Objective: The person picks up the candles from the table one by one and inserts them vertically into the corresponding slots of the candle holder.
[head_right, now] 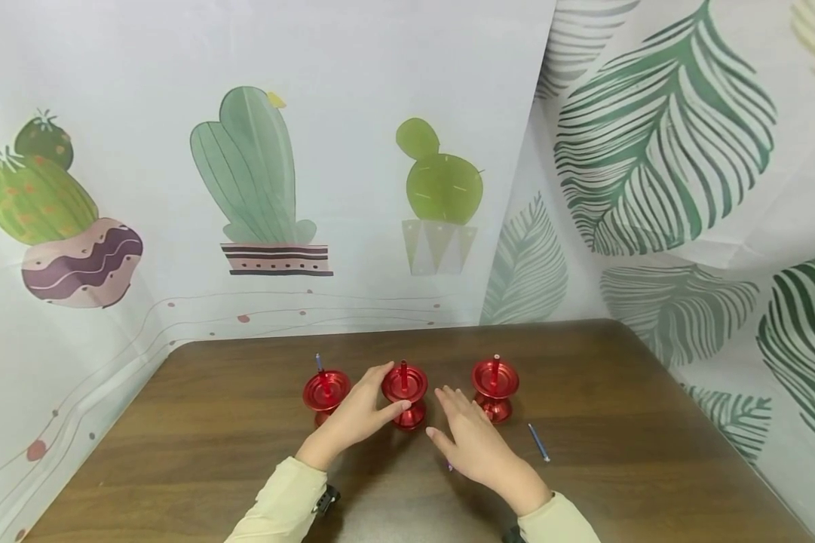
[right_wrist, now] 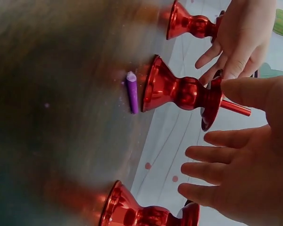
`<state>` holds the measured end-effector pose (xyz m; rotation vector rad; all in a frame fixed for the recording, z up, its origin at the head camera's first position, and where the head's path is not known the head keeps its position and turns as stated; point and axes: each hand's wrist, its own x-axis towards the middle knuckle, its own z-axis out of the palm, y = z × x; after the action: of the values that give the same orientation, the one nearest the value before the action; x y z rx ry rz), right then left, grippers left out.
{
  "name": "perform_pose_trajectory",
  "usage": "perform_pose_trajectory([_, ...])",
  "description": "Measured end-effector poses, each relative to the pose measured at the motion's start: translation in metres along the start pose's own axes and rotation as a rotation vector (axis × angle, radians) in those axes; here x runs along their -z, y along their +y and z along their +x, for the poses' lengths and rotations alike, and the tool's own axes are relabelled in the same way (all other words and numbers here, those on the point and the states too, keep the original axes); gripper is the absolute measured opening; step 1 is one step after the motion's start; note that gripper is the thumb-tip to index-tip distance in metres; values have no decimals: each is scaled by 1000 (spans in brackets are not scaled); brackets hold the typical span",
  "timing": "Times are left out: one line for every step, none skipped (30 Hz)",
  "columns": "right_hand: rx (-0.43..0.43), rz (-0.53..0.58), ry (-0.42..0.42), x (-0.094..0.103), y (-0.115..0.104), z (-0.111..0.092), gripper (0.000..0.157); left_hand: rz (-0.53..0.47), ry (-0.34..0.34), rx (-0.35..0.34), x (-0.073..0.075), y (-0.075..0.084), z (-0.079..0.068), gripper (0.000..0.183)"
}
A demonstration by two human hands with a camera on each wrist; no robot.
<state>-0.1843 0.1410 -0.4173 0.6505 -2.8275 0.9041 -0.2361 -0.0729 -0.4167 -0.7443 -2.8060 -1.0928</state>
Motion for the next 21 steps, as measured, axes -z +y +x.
perform_pose_trajectory([-5, -6, -6, 0, 0, 0, 58, -4, 0, 2, 0, -1, 1, 73])
perform_pose_trajectory([-9, -9, -13, 0, 0, -1, 58, -6, -2, 4, -1, -1, 1, 73])
perform_pose_trajectory([-14, -12, -20, -1, 0, -2, 58, -9, -2, 7, -1, -2, 1, 72])
perform_pose_trajectory([-20, -13, -28, -1, 0, -2, 58, -14, -3, 10, -2, -2, 2, 72])
perform_pose_trajectory([-26, -13, -34, -1, 0, -3, 58, -16, -3, 13, -2, -3, 2, 72])
perform_pose_trajectory([-32, -11, -41, -2, 1, -3, 58, -21, -4, 21, -2, -3, 3, 71])
perform_pose_trajectory([-38, -11, -46, -2, 1, -3, 58, -22, -5, 23, -2, -3, 3, 71])
perform_pose_trajectory([-44, -15, -53, -2, 1, -3, 59, -23, -6, 24, -2, -3, 3, 70])
perform_pose_trajectory([-51, -20, -59, -3, 1, -3, 59, -23, -5, 24, -2, -3, 4, 70])
perform_pose_trajectory([-58, -26, -66, -3, 1, -3, 59, -22, -5, 24, -2, -3, 4, 70])
perform_pose_trajectory([-65, -33, -74, -4, 1, -3, 58, -18, -6, 23, -1, -3, 4, 70])
perform_pose_trajectory([-74, -41, -82, -4, 1, -3, 58, -16, -6, 22, -1, -3, 5, 70])
perform_pose_trajectory([-83, -49, -92, -4, 1, -3, 58, -10, -6, 17, -1, -3, 5, 70])
perform_pose_trajectory([-93, -57, -103, -5, 1, -4, 57, -6, -6, 15, 0, -3, 5, 70])
perform_pose_trajectory([-104, -62, -115, -5, 1, -4, 57, -1, -6, 13, 0, -3, 5, 70])
perform_pose_trajectory([-114, -66, -126, -5, 1, -4, 57, 4, -8, 13, -1, -3, 5, 70])
perform_pose_trajectory([-124, -72, -138, -5, 0, -5, 56, 8, -9, 13, 0, -3, 5, 70])
perform_pose_trajectory([-134, -74, -150, -5, 0, -5, 56, 12, -8, 11, -1, -3, 5, 69])
perform_pose_trajectory([-143, -79, -161, -6, -1, -6, 56, 17, -7, 7, -1, -3, 5, 70])
perform_pose_trajectory([-152, -87, -170, -6, -1, -6, 55, 16, -8, 10, -1, -3, 5, 70])
perform_pose_trajectory([-160, -93, -179, -6, -1, -6, 55, 15, -9, 12, -1, -3, 5, 70])
